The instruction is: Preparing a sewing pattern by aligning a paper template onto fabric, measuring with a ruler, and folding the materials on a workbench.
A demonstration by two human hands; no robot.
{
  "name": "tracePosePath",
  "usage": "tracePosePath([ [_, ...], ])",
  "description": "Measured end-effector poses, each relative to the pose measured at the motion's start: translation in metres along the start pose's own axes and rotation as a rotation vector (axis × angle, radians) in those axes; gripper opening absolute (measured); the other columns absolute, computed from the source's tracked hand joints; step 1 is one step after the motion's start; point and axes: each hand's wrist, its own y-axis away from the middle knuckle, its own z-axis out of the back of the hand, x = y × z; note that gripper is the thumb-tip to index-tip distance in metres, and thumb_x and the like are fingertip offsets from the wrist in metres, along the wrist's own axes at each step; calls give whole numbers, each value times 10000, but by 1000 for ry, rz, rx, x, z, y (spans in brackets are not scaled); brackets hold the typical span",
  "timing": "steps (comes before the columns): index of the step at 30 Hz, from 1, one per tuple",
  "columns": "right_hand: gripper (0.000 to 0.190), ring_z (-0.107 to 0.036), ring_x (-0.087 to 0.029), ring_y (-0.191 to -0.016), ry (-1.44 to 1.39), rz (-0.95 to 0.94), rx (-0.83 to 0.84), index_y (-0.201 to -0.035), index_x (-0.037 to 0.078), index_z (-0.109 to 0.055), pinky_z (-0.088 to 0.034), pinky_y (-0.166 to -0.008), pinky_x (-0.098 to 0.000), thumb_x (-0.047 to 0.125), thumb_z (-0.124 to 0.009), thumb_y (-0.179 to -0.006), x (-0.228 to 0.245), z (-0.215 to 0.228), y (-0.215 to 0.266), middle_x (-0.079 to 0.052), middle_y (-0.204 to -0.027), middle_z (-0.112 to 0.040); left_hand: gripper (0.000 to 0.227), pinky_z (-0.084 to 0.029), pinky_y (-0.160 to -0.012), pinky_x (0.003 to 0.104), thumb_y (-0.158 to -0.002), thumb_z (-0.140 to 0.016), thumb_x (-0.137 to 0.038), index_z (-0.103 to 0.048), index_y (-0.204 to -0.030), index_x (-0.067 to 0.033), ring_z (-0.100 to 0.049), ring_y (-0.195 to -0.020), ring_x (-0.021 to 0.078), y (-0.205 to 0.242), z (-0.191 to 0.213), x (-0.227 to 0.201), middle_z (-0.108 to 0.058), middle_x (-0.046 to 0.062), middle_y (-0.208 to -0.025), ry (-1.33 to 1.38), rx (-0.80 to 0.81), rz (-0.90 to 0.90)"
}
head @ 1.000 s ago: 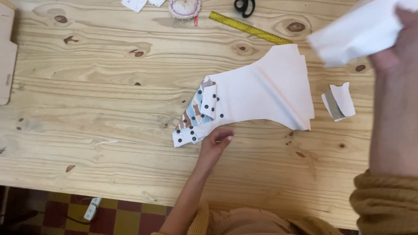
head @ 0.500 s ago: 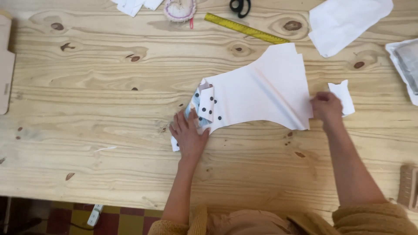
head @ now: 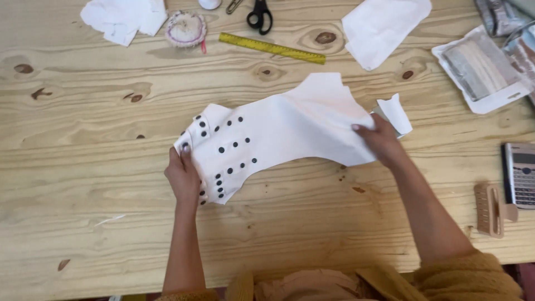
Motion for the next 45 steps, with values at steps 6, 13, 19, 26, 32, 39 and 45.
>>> tracePosePath([
  [6, 367, -599, -166, -915, -84, -91, 238, -1240, 45, -659, -473, -725, -318, 150, -737, -897, 1, 59, 66, -66, -1110, -687, 395, -304, -603, 298, -1085, -558, -303, -364, -771, -161, -292, -655, 93, -24, 74, -16, -310, -70, -654, 168, 237, -54],
  [13, 465, -685, -311, -1189, 85, -553, 578, -1291, -37, -744, -479, -1006, -430, -8, -749, -826, -46, 57, 144, -180, -1268, -794, 632, -527, -934, 280, -822, -731, -475, -644, -1369, -172, -703, -1034, 152, 36, 73, 54, -764, 69, -1118, 146, 423, 359],
  [19, 280, -650, -295, -995, -77, -493, 332, -1157, -62, -707, -538, -937, -388, 42, -759, -902, -108, 24, 134, -141, -1142, -713, 438, -555, -805, 226, -766, -863, -262, -731, -1137, -71, -685, -900, 111, 104, 38, 65, -758, 61, -977, 588, 136, 454],
  [26, 371, -558, -229, -1055, -173, -292, 209, -1333, 4, -603, -459, -835, -421, 183, -641, -1012, -114, -2, 146, -100, -1225, -634, 158, -451, -765, 234, -966, -680, -263, -594, -935, -135, -565, -809, 74, 110, 38, 31, -629, -30, -849, 645, -107, 234],
  [32, 379, -605, -236, -1043, -351, -223, 98, -1349, 15, -577, -506, -885, -396, 155, -641, -1003, -101, 19, 158, -131, -1235, -661, 148, -407, -635, 300, -977, -653, -320, -593, -973, -184, -456, -640, 102, 98, 80, 58, -509, -36, -671, 308, -11, 110],
  [39, 326, -722, -366, -855, -33, -419, 171, -1208, -68, -723, -580, -774, -434, 94, -762, -927, -147, 60, 187, -264, -1004, -742, 572, -526, -956, 464, -935, -586, -505, -526, -1400, -177, -674, -1188, 326, 126, 109, 81, -703, 86, -1311, -274, 546, 420],
  [45, 357, -662, -288, -1032, -227, -334, 10, -1220, -79, -724, -556, -957, -402, 121, -727, -925, -99, 33, 166, -193, -1124, -717, 720, -499, -1008, 431, -898, -587, -580, -490, -1475, -161, -676, -1199, 290, 81, 91, 67, -704, 81, -1333, -101, 464, 370],
])
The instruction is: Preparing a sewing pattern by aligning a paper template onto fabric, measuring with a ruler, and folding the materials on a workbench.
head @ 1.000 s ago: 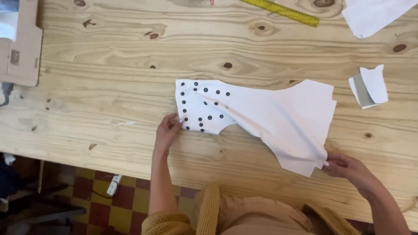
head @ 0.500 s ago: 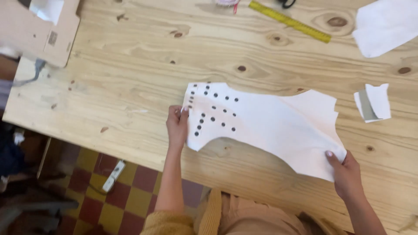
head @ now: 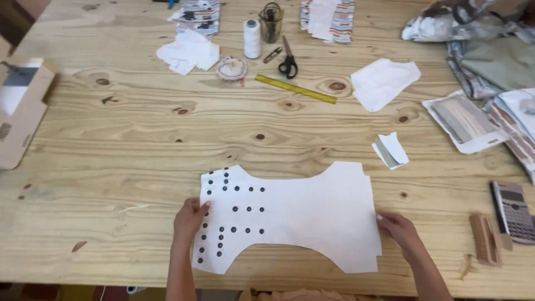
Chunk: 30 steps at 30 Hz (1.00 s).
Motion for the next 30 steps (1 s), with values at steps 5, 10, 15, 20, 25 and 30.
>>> tracePosePath([
  [5, 481, -699, -345, -1049, -155, 77, -71, -1321, -63, -651, -590, -888, -448, 173, -798, -928, 13, -30, -37, -262, -1173, -693, 687, -491, -1048, 567, -981, -667, -474, -515, -1490, -39, -576, -1319, 450, -36, -13, -34, -636, 271, -1393, 96, -111, -160],
  [10, 591, -689, -326, -1009, -210, 100, -76, -1385, -48, -596, -585, -854, -442, 184, -797, -880, 65, -58, -36, -244, -1138, -683, 668, -396, -1168, 534, -936, -722, -300, -485, -1545, -162, -451, -1412, 501, -40, -13, -72, -519, 359, -1452, 331, -145, -281],
  [15, 614, -696, -369, -1053, -113, 163, -101, -1342, -34, -647, -578, -864, -470, 119, -863, -788, 53, -65, -102, -278, -1193, -672, 440, -290, -1231, 510, -956, -585, -3, -665, -1373, -116, -458, -1393, 409, -10, 4, -103, -578, 293, -1389, 497, 0, -461],
  [20, 476, -661, -235, -788, -71, 245, -114, -1220, -12, -719, -552, -662, -288, 64, -838, -766, 84, -62, -124, -140, -942, -661, 384, -309, -1233, 472, -937, -561, 75, -799, -1179, -106, -587, -1210, 286, -39, 12, -79, -723, 207, -1138, 525, -65, -621],
  [25, 361, -723, -265, -1014, 345, 614, -300, -1200, 248, -778, -577, -851, -396, 155, -778, -851, 125, -58, -162, -44, -1045, -763, 671, -393, -1103, 655, -891, -740, -63, -517, -1523, -104, -458, -1345, 558, -74, 31, -95, -411, 311, -1522, 237, -411, -836],
  [30, 547, -599, -449, -1258, 663, 789, -252, -1435, 51, -635, -496, -1052, -543, 113, -728, -900, 128, -98, -95, -261, -1331, -650, 812, -489, -979, 689, -874, -775, -106, -403, -1596, -110, -448, -1344, 541, -33, -5, -99, -243, 332, -1580, -146, -627, -677],
])
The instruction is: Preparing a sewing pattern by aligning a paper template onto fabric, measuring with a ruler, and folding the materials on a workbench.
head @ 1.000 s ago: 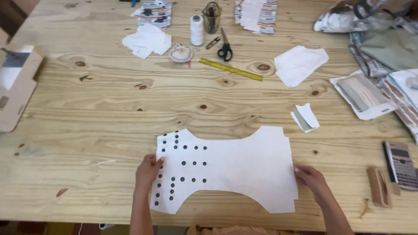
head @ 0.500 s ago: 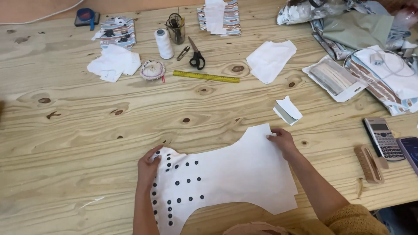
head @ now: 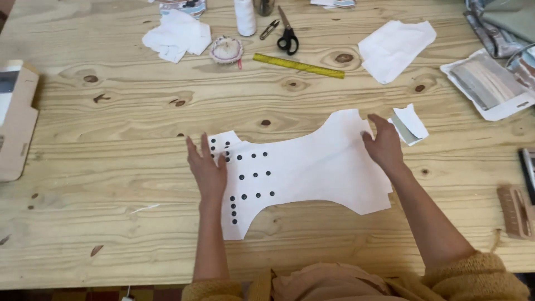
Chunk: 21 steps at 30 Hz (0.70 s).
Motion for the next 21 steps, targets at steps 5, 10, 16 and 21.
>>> tracePosePath([
  [5, 597, -530, -454, -1349, 39, -74, 184, -1456, 50, -607, -476, -1096, -549, 219, -744, -901, -30, -8, 93, -259, -1431, -577, 676, -390, -1121, 589, -935, -685, -172, -435, -1563, -154, -329, -1469, 449, 95, -13, 3, -250, 226, -1628, -7, 147, 196],
  [10, 636, -579, -287, -1185, -184, -554, 209, -1439, 22, -553, -492, -952, -462, 283, -680, -873, -37, 30, 155, -181, -1389, -498, 643, -454, -958, 562, -884, -710, -277, -462, -1453, -107, -455, -1245, 400, 161, -15, 58, -452, 175, -1437, 10, 90, 430],
  [16, 551, -592, -236, -1098, -330, -736, 162, -1353, 80, -598, -476, -919, -388, 292, -781, -878, -41, 24, 160, -104, -1174, -647, 613, -516, -881, 457, -882, -695, -308, -400, -1397, -154, -692, -1047, 340, 131, 19, 54, -724, 81, -1134, 197, 515, 735],
  [21, 238, -538, -171, -841, -443, -742, 210, -923, 95, -640, -438, -762, -325, 230, -833, -890, -52, 22, 149, -23, -925, -610, 633, -547, -867, 392, -837, -710, -273, -480, -1403, -108, -684, -1055, 267, 125, 41, 38, -727, 71, -1163, 326, 547, 789],
])
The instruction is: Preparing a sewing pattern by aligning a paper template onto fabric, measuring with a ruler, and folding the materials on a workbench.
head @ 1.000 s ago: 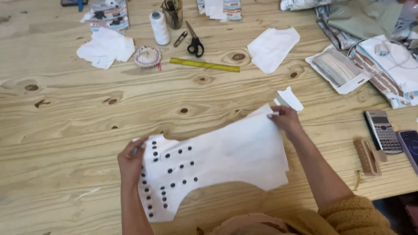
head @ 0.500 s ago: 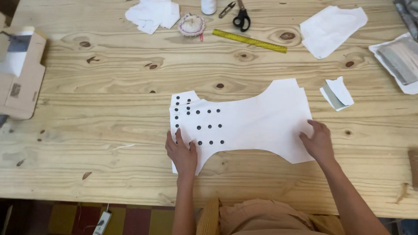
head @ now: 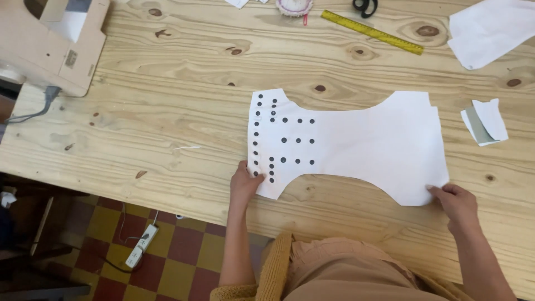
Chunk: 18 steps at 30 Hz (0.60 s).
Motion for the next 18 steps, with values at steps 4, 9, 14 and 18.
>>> tracePosePath([
  [4, 235, -619, -181, -830, -30, -28, 9, -891, 67, -629, -538, -827, -308, 198, -824, -909, -23, 16, -28, -71, -926, -670, 634, -534, -862, 322, -779, -757, -246, -567, -1377, -155, -644, -1058, 177, 25, 20, -13, -692, 27, -1204, 195, 32, 61],
  [9, 263, -647, -156, -827, -97, -68, 36, -996, 68, -644, -613, -890, -236, 195, -850, -892, -19, 20, -16, -72, -958, -668, 544, -555, -798, 310, -756, -787, -288, -619, -1253, -144, -712, -1013, 163, -7, 6, 25, -758, 18, -1166, 209, 41, 27],
  [14, 320, -651, -135, -803, -51, -43, 49, -1075, 83, -677, -606, -875, -209, 257, -873, -891, -40, 19, -42, -53, -976, -695, 369, -545, -763, 289, -758, -790, -341, -693, -1082, -194, -727, -914, 128, -18, 2, 36, -781, -36, -1049, 152, -27, 63],
  [18, 312, -651, -126, -822, -15, 2, 71, -1117, 140, -638, -582, -793, -212, 293, -852, -948, -75, 17, -85, -38, -1029, -700, 381, -521, -747, 279, -724, -801, -362, -707, -1052, -194, -715, -870, 115, -33, -5, 52, -765, -60, -993, 138, -48, -17],
])
